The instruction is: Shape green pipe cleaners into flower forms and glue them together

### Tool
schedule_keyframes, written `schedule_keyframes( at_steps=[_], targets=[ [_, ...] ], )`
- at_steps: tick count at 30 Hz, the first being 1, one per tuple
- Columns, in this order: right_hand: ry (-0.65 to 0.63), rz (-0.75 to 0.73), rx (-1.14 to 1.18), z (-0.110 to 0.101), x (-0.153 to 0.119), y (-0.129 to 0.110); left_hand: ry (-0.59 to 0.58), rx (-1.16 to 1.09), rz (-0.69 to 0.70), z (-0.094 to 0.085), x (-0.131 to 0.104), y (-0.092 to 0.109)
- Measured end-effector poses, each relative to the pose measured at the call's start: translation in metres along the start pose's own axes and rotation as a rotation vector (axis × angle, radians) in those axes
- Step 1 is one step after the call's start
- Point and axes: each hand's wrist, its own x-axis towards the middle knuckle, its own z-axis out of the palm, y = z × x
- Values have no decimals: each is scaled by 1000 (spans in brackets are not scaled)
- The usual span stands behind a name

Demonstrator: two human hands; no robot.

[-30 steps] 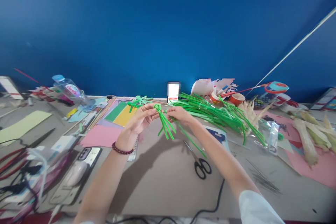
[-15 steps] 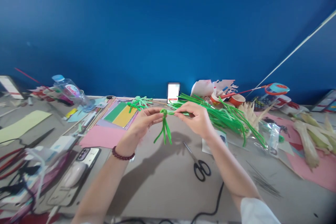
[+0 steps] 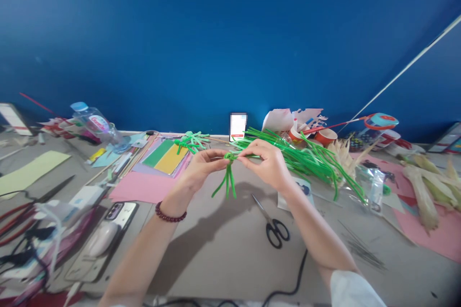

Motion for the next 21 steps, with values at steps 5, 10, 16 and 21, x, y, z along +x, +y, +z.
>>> schedule_keyframes(
  at_steps=[5,10,16,21],
  targets=[
    [24,-45,-79,-1,-2,-3,-10,16,27,3,-2,3],
    [2,-90,-105,-3,-2,-3,-18,12,46,7,-3,6],
    [-64,-119,10,-2,1,3,-57,-60,-10,8,-4,7],
    [-67,-167,-6,0,0,5,-42,-87,-26,6,-3,3]
  ],
)
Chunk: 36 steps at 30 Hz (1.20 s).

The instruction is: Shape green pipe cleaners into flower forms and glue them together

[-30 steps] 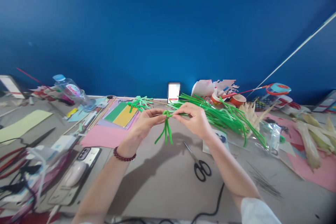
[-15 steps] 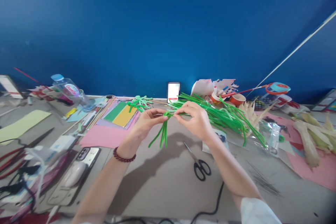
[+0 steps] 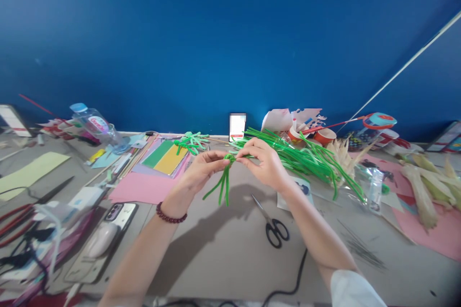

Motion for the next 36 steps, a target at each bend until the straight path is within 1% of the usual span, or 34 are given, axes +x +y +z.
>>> schedule_keyframes(
  at_steps=[6,10,16,20,25,28,32,36],
  targets=[
    [7,-105,-204,-1,-2,-1,65,44,25,2,-1,-1],
    [-16,-128,-249,-2,-2,-1,67,52,24,3,0,-4],
    [-15,-124,-148,-1,-1,0,55,20,10,4,0,-6],
    [-11,-91,-47,-1,1,0,47,-23,-20,5,-1,-2],
    [-47,-37,111,-5,2,1,3,-62,-50,4,-2,1],
    [-63,-12,132,-6,2,1,-39,-95,-73,3,-1,-1],
    [-72,-15,133,-5,1,2,-94,-120,-93,1,0,-3],
    [-93,-42,128,-3,1,3,-109,-133,-102,1,0,-3]
  ],
)
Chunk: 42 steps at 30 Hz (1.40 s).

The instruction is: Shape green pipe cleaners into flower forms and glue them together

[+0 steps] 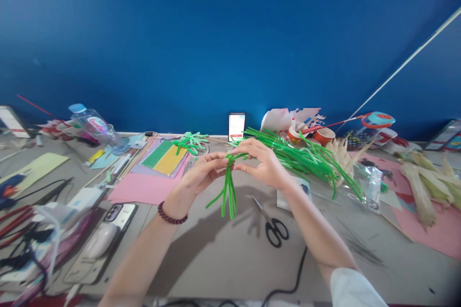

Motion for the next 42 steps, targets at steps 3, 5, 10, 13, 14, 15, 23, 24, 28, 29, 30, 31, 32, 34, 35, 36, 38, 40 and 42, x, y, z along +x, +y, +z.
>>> schedule_keyframes(
  at_steps=[3,5,10,13,14,15,23,24,28,29,30,31,32,34,35,36,38,40,42],
  targets=[
    [12,-52,-25,2,-1,2,-6,-11,-18,-1,0,-1],
    [28,-97,-36,4,-1,2,-9,-10,-28,-1,-1,-1],
    [56,-144,-79,3,-1,0,-7,10,-21,-1,-2,-1],
    [49,-164,-165,0,-1,-4,-4,27,-15,1,-3,0],
    [49,-180,-195,0,-1,-5,1,33,-13,1,-3,0],
    [51,-197,-220,-1,-1,-6,9,39,-12,1,-3,1],
    [34,-195,-273,-1,-1,-8,20,71,2,1,-3,1],
    [39,-195,-270,-1,-1,-8,20,74,2,1,-3,1],
    [62,-221,-283,-2,-1,-7,17,72,-2,1,-3,1],
    [63,-227,-291,-2,-1,-6,12,69,2,1,-3,0],
    [62,-234,-300,-2,-2,-6,8,66,6,0,-3,0],
    [63,-240,-307,-2,-2,-5,8,64,11,0,-3,0],
    [64,-247,-312,-2,-2,-4,10,64,13,0,-3,-1],
    [68,-254,-311,-1,-3,-1,23,69,9,1,-3,0],
    [73,-254,-302,0,-3,-1,26,73,6,1,-4,0],
    [82,-252,-286,1,-3,0,26,74,9,2,-4,0],
    [100,-232,-234,3,-4,1,19,67,21,3,-4,1],
    [111,-195,-170,4,-4,0,19,53,31,3,-4,1],
    [108,-145,-114,4,-4,0,23,43,34,2,-3,0]
  ],
)
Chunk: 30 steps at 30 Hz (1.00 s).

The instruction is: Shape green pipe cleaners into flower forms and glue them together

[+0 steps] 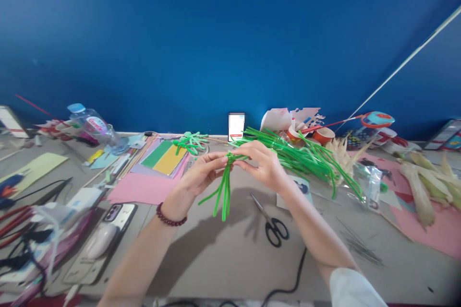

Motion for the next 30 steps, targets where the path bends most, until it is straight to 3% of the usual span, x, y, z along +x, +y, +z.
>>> schedule_keyframes(
  at_steps=[3,17,23,30],
  targets=[
    [-6,42,47,0,0,2,-3,-3,4,-2,2,-1],
    [32,-19,0,5,0,6,4,-33,15,-2,3,-3],
    [73,11,-11,10,-1,8,152,75,270,7,2,-6],
    [115,75,21,12,-2,9,144,253,478,9,3,-15]
  ],
)
